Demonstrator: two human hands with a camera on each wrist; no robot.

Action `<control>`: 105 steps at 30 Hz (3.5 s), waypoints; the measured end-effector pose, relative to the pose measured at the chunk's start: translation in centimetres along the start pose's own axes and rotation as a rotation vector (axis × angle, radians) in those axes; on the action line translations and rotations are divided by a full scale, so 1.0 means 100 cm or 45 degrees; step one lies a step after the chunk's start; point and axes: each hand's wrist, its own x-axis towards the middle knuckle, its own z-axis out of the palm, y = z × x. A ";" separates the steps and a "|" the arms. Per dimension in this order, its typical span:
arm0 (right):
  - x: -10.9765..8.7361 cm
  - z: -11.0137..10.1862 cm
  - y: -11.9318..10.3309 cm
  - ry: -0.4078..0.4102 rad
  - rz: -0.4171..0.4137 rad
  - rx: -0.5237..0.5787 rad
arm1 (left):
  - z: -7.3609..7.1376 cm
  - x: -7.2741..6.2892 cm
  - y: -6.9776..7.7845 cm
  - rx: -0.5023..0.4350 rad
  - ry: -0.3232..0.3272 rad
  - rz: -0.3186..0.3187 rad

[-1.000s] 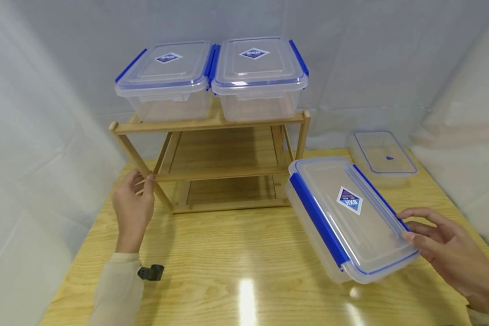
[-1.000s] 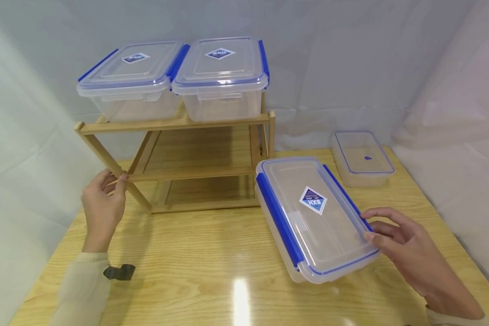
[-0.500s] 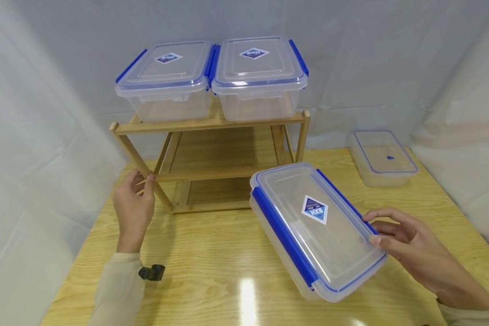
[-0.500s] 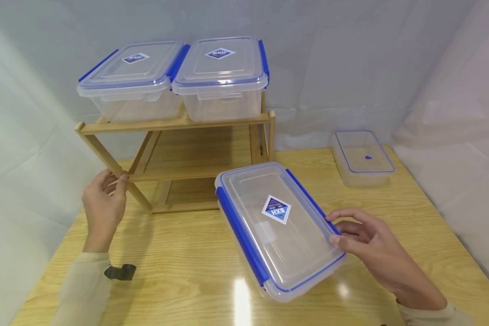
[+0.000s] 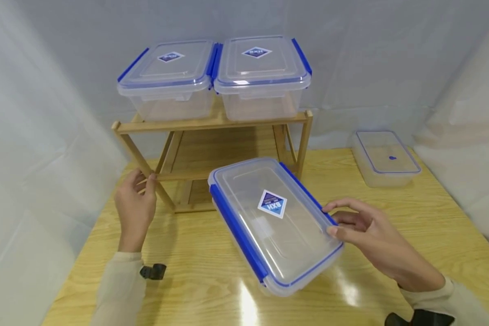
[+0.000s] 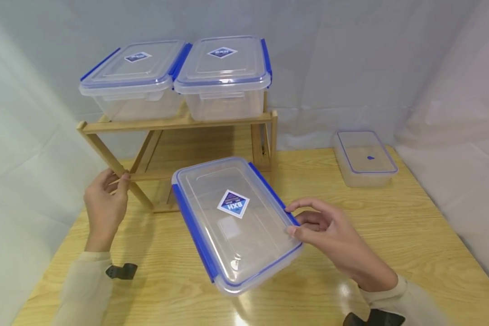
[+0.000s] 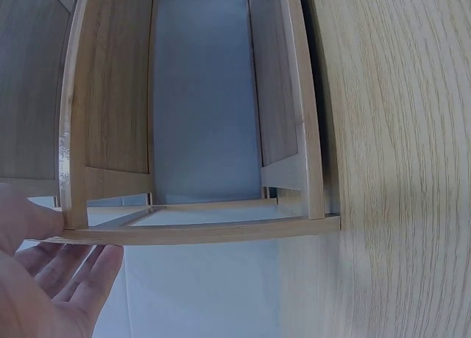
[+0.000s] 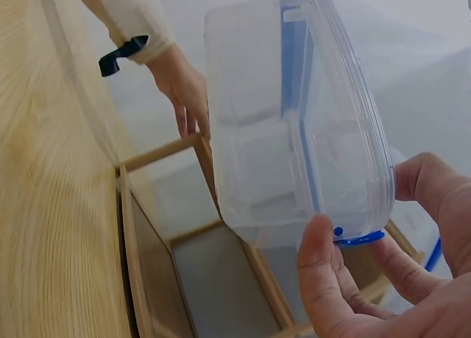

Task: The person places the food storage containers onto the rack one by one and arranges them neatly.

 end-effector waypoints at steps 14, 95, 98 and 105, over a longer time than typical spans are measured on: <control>0.062 0.040 -0.016 0.087 0.125 -0.065 | 0.000 0.001 -0.001 -0.007 0.010 0.009; 0.198 0.129 0.013 0.443 -0.218 -0.045 | 0.000 0.001 0.000 -0.007 0.006 -0.013; 0.196 0.130 0.013 0.429 -0.187 -0.041 | 0.000 0.001 0.001 -0.008 0.006 -0.018; 0.186 0.123 0.012 0.383 -0.232 -0.028 | 0.000 0.001 0.001 -0.003 0.014 -0.017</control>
